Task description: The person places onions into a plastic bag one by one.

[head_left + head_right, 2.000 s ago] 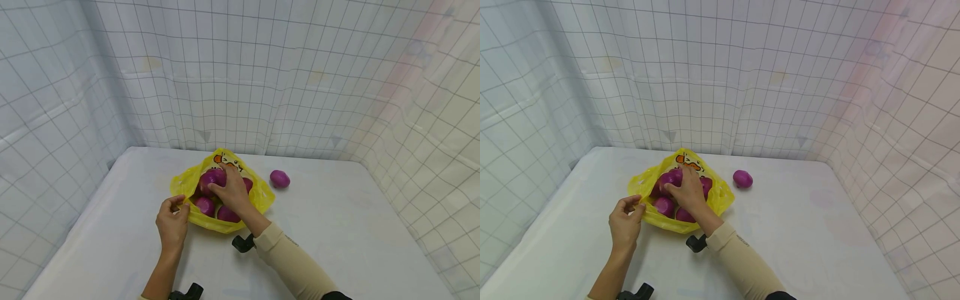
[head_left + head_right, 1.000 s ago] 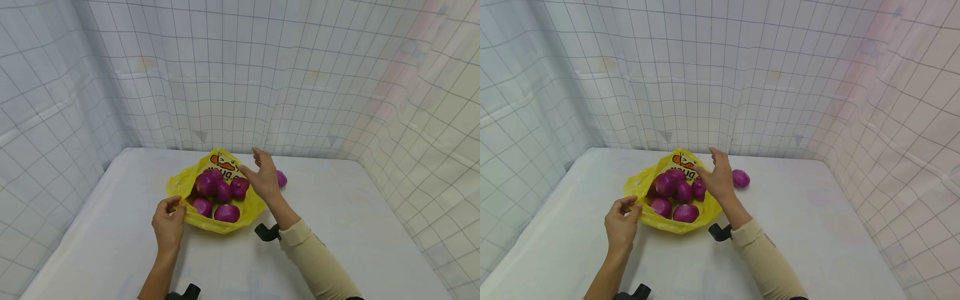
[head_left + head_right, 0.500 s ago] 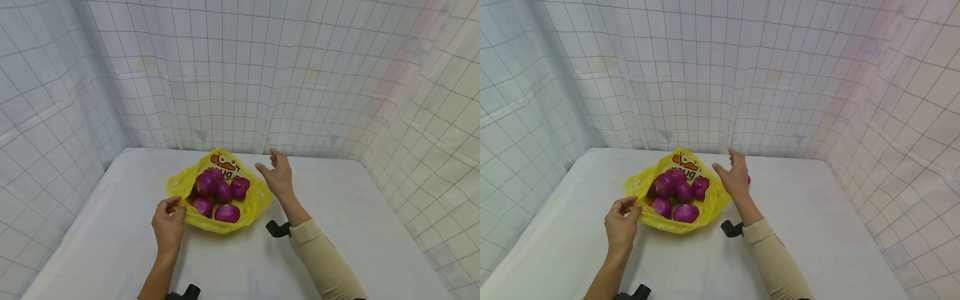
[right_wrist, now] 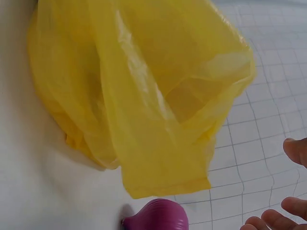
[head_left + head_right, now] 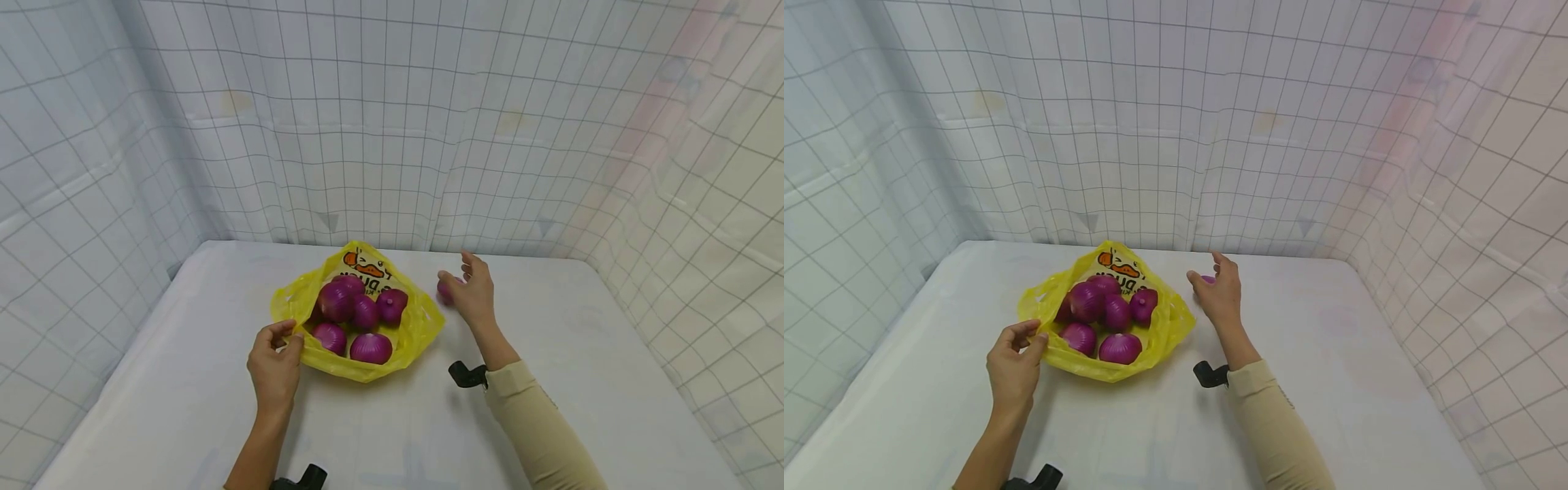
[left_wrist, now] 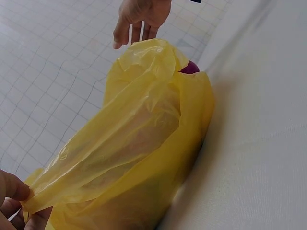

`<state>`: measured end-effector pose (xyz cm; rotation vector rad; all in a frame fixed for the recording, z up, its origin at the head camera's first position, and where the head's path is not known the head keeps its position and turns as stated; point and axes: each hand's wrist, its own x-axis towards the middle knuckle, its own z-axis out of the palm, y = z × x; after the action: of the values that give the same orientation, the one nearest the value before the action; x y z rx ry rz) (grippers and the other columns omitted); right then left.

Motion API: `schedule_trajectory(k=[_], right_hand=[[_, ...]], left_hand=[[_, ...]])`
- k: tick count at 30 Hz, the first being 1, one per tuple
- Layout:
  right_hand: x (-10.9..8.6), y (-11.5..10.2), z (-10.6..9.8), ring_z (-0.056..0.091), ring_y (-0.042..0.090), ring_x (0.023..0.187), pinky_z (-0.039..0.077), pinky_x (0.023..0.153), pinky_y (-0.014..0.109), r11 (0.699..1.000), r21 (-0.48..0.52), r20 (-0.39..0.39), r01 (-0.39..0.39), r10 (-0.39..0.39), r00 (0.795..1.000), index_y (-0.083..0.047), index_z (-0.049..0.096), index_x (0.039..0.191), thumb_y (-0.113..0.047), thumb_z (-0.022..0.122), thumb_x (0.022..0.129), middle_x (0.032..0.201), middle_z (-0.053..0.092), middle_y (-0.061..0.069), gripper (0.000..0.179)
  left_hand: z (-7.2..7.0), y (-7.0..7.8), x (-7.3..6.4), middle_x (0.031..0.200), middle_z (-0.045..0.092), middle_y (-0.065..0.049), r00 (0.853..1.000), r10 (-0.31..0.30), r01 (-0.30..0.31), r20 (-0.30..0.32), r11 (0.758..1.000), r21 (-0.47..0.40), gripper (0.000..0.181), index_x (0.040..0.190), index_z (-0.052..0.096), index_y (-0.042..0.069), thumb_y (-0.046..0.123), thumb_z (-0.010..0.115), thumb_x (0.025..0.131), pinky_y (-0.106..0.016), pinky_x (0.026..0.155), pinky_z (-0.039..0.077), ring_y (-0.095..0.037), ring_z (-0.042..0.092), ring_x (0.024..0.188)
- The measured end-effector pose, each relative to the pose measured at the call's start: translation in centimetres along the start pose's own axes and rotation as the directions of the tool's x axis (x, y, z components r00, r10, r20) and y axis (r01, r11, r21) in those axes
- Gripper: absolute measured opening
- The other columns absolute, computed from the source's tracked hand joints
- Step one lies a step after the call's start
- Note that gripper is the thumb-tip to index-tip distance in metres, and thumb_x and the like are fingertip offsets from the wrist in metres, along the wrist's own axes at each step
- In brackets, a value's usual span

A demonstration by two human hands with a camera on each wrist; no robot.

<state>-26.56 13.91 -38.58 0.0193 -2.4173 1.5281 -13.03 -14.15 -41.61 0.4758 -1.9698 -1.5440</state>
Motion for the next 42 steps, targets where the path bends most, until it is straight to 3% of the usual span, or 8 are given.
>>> schedule_trajectory(k=[16,42], right_hand=[[0.9,2.5,-0.4,0.047,0.033,0.122,0.041,0.104,0.044,0.999,-0.028,-0.028,-0.031,0.030,0.999,-0.004,0.044,0.136,-0.029,0.069,0.080,0.136,0.047,0.018,0.066],[1.4,5.7,0.3,0.044,0.036,0.127,0.039,0.106,0.047,0.979,-0.146,0.015,-0.143,0.147,0.989,-0.001,0.039,0.139,-0.032,0.066,0.083,0.140,0.043,0.019,0.070]], left_hand=[[0.0,0.1,0.2,0.101,0.063,-0.008,1.000,-0.001,0.001,-0.004,1.000,-0.001,0.021,0.104,0.064,0.002,0.004,0.062,0.083,-0.008,0.053,0.039,-0.007,0.046,0.079],[-0.1,0.2,-0.1,0.101,0.063,-0.010,1.000,-0.017,0.017,-0.004,1.000,0.017,0.022,0.106,0.064,0.002,0.005,0.062,0.084,-0.009,0.054,0.040,-0.008,0.047,0.078]])
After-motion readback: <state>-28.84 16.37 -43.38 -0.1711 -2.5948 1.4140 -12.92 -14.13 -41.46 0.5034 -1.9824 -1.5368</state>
